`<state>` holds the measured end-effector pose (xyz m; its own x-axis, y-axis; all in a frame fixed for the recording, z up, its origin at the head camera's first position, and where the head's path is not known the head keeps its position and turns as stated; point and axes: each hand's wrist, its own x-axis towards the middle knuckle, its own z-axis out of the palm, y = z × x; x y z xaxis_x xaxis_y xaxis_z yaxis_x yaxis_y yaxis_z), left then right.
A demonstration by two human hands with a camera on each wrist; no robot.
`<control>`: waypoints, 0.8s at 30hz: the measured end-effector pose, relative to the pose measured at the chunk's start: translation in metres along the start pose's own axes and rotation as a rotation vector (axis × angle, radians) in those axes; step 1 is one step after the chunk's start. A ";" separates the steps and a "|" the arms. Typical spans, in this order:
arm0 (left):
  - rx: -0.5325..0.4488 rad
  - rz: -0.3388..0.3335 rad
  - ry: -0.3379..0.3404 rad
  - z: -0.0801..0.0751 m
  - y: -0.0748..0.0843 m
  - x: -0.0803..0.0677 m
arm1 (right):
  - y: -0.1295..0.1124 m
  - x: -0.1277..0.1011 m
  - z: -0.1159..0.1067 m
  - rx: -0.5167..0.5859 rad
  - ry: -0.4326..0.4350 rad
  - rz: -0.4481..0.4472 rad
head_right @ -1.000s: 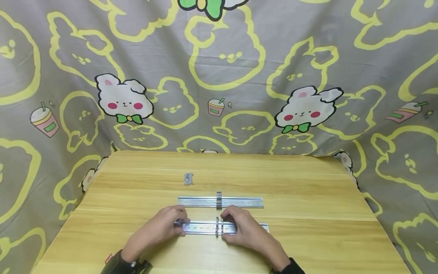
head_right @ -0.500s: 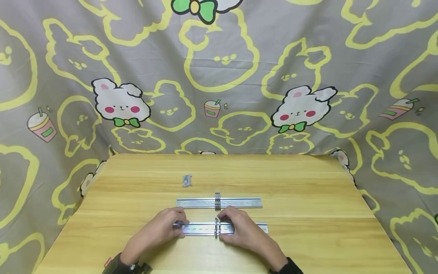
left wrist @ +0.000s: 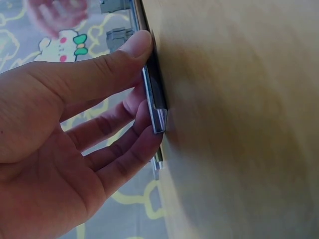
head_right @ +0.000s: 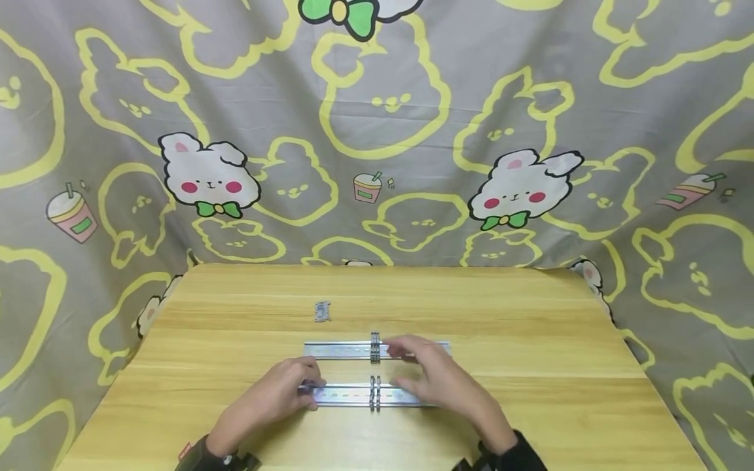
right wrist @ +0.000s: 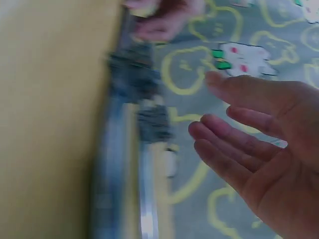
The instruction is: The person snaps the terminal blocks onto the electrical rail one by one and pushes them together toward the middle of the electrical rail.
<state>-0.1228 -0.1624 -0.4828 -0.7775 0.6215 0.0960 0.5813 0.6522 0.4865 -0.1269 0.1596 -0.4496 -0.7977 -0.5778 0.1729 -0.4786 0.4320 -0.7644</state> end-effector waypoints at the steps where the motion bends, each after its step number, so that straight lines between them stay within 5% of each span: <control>1: 0.001 -0.002 0.001 0.000 0.000 0.000 | -0.004 0.007 -0.006 -0.016 0.006 0.009; 7: 0.001 -0.002 -0.003 0.000 -0.001 0.001 | -0.017 0.066 -0.017 -0.199 -0.028 0.028; 14: 0.002 0.007 -0.006 -0.001 -0.003 0.001 | -0.024 0.140 0.006 -0.408 -0.178 0.000; 24: -0.007 0.023 0.000 -0.001 -0.005 -0.001 | -0.012 0.195 0.051 -0.550 -0.334 0.056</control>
<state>-0.1257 -0.1666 -0.4846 -0.7639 0.6363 0.1075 0.5975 0.6345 0.4904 -0.2578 0.0063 -0.4381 -0.7121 -0.6902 -0.1284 -0.6287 0.7084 -0.3209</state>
